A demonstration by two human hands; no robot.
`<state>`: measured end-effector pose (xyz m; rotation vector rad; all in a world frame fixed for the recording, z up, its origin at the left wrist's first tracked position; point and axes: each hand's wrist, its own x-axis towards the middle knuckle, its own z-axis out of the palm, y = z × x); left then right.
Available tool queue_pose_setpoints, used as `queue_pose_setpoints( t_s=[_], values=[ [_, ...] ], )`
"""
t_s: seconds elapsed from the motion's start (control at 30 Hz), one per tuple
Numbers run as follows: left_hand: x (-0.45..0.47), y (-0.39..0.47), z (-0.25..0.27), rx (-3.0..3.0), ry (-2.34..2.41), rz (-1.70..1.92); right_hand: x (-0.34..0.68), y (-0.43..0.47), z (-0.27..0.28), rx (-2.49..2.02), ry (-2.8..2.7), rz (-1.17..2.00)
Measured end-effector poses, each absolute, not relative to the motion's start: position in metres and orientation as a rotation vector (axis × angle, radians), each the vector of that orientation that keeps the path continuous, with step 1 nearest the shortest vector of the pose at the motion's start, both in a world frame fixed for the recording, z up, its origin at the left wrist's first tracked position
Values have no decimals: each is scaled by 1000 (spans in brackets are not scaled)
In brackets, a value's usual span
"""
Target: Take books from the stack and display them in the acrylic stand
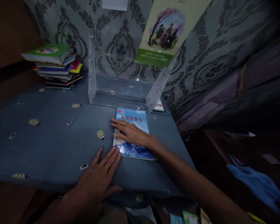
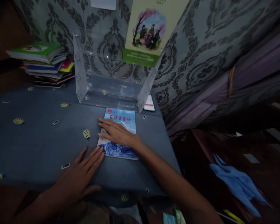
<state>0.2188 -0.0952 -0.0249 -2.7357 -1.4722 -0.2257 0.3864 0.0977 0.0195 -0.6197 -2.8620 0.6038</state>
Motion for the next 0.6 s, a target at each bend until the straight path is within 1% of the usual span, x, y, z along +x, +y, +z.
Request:
queue_pose_setpoints(
  t_s=[0.27, 0.6],
  values=[
    [219, -95, -24, -2739, -1478, -220, 370, 135, 11, -684, -2864, 518],
    [220, -95, -28, -2727, -1487, -184, 372, 151, -1, -729, -2812, 452]
  ],
)
